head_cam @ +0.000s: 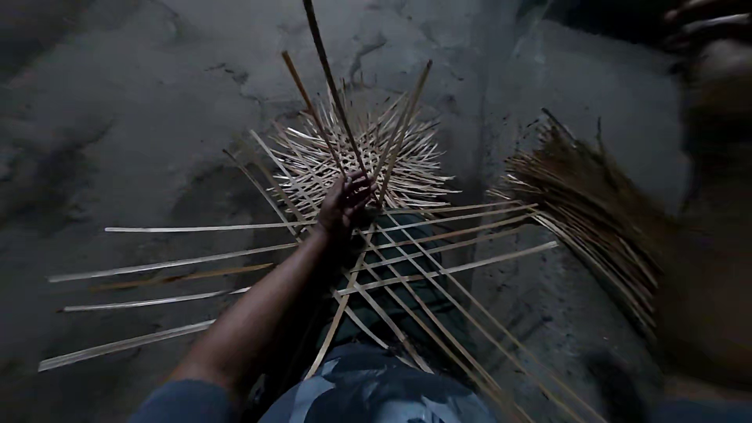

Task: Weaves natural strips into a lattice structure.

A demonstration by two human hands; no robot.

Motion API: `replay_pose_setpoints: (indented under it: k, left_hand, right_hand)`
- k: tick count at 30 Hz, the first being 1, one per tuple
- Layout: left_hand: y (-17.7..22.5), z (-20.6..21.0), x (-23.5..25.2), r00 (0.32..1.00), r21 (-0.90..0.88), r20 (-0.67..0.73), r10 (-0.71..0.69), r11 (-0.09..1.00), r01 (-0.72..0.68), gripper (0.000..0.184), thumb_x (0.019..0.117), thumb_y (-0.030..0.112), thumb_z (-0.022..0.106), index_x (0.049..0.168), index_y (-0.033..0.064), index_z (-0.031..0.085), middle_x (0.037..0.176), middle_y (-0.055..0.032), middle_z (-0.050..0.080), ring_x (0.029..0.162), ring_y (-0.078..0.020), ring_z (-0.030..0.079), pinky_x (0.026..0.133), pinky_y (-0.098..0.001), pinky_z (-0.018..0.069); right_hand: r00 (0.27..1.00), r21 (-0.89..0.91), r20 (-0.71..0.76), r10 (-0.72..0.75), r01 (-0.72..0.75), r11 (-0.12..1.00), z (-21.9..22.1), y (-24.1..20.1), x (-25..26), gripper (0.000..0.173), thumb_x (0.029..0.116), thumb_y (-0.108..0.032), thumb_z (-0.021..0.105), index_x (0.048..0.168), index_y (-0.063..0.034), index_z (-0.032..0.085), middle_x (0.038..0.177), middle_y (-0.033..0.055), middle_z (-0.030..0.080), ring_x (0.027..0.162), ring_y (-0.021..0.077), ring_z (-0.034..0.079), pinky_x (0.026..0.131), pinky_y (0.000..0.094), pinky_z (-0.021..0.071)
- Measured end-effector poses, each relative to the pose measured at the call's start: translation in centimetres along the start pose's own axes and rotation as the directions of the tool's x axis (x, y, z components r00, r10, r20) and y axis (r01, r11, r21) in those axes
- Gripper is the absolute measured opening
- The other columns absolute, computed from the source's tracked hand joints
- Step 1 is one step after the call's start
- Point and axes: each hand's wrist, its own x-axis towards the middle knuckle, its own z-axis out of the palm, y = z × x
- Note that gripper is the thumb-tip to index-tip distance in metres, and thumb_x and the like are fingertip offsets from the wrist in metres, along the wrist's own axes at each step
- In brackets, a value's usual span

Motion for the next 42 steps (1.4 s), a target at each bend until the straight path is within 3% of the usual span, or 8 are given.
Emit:
replay_pose_setpoints:
  k: [7, 11, 15, 19, 22, 26, 33, 42]
  left_hand:
    - [-0.1, 0.2, -0.4, 0.993, 0.042, 0.064, 0.102, 0.994, -0.105, 0.047, 0.1090, 0.028, 0.028, 0.143, 0.0041, 0.048, 0.139, -0.0137, 0.061, 0.120, -0.0235, 0.065, 0.106, -0.0387, 0.0524]
    - [-0.1, 0.0, -0.3, 0.989, 0.078, 0.102, 0.111, 0.990, -0.120, 0.047, 0.1049, 0.029, 0.035, 0.143, 0.0045, 0.048, 0.140, -0.0121, 0.060, 0.118, -0.0205, 0.065, 0.103, -0.0373, 0.0529]
    - [-0.1, 0.4, -0.1, 0.994, 0.116, 0.075, 0.076, 0.990, -0.084, 0.049, 0.1032, 0.019, 0.038, 0.150, 0.0044, 0.043, 0.143, -0.0150, 0.056, 0.120, -0.0216, 0.063, 0.102, -0.0371, 0.0525]
    - [-1.2, 0.4, 0.2, 0.981, 0.346, -0.053, 0.187, 0.925, -0.158, 0.080, 0.0996, 0.007, 0.058, 0.163, 0.0097, 0.009, 0.158, -0.0181, 0.039, 0.120, -0.0265, 0.065, 0.096, -0.0398, 0.0589]
    - [-1.1, 2.0, -1.4, 0.895, 0.941, -0.082, 0.438, 0.329, -0.075, 0.094, 0.0910, 0.020, 0.074, 0.162, -0.0013, 0.016, 0.165, -0.0254, 0.023, 0.119, -0.0239, 0.063, 0.091, -0.0380, 0.0579]
    - [-0.6, 3.4, -3.0, 0.958, 0.982, -0.093, 0.271, -0.135, 0.134, 0.051, 0.0960, 0.042, 0.063, 0.141, 0.0202, 0.061, 0.159, -0.0150, 0.042, 0.146, -0.0454, 0.034, 0.109, -0.0715, 0.0285]
    - [0.4, 2.4, -5.9, 0.937, 0.944, -0.229, 0.265, -0.177, 0.280, 0.044, 0.0997, 0.052, 0.054, 0.139, 0.0345, 0.062, 0.149, -0.0117, 0.053, 0.147, -0.0404, 0.035, 0.114, -0.0684, 0.0248]
    - [0.8, 0.9, -8.8, 0.884, 0.904, -0.301, 0.359, -0.187, 0.384, 0.050, 0.0982, 0.060, 0.051, 0.144, 0.0398, 0.056, 0.145, -0.0075, 0.056, 0.143, -0.0367, 0.040, 0.110, -0.0672, 0.0297]
  right_hand:
    - [0.819, 0.251, 0.548, -0.169, 0.031, 0.967, 23.2, -6.4, -2.9, 0.024, 0.0981, -0.004, 0.061, 0.120, -0.0044, 0.071, 0.115, 0.0078, 0.074, 0.104, 0.0145, 0.072, 0.098, 0.0378, 0.0582]
    - [0.699, 0.221, 0.689, -0.192, 0.050, 0.974, 28.6, -6.2, -5.3, 0.023, 0.0955, -0.001, 0.065, 0.114, -0.0089, 0.077, 0.116, 0.0113, 0.072, 0.112, 0.0238, 0.067, 0.101, 0.0458, 0.0530]
    - [0.696, 0.294, 0.668, -0.263, 0.078, 0.953, 30.2, -5.3, -7.7, 0.016, 0.0932, -0.004, 0.068, 0.103, -0.0077, 0.080, 0.117, 0.0150, 0.069, 0.117, 0.0290, 0.062, 0.103, 0.0493, 0.0483]
    - [0.751, 0.294, 0.620, -0.226, 0.045, 0.955, 31.3, -4.4, -9.7, 0.019, 0.0931, -0.002, 0.068, 0.107, -0.0065, 0.079, 0.120, 0.0175, 0.067, 0.115, 0.0302, 0.063, 0.095, 0.0476, 0.0530]
    - [0.787, 0.321, 0.565, -0.249, 0.068, 0.945, 32.0, -3.8, -10.6, 0.020, 0.0923, -0.002, 0.067, 0.106, -0.0077, 0.079, 0.118, 0.0180, 0.067, 0.109, 0.0289, 0.064, 0.091, 0.0452, 0.0555]
    - [0.768, 0.332, 0.584, -0.265, 0.073, 0.941, 30.8, -4.6, -10.7, 0.023, 0.0928, 0.000, 0.064, 0.110, -0.0068, 0.078, 0.120, 0.0179, 0.066, 0.111, 0.0291, 0.064, 0.091, 0.0461, 0.0549]
    - [0.722, 0.261, 0.541, -0.432, 0.344, 0.902, 31.7, -4.7, -11.6, 0.036, 0.0889, 0.001, 0.071, 0.123, -0.0113, 0.074, 0.118, 0.0246, 0.067, 0.110, 0.0429, 0.066, 0.095, 0.0618, 0.0528]
    - [0.701, 0.313, 0.605, -0.378, 0.227, 0.922, 32.0, -10.2, -12.1, 0.032, 0.0916, 0.007, 0.065, 0.117, -0.0096, 0.076, 0.124, 0.0172, 0.066, 0.119, 0.0310, 0.062, 0.104, 0.0472, 0.0510]
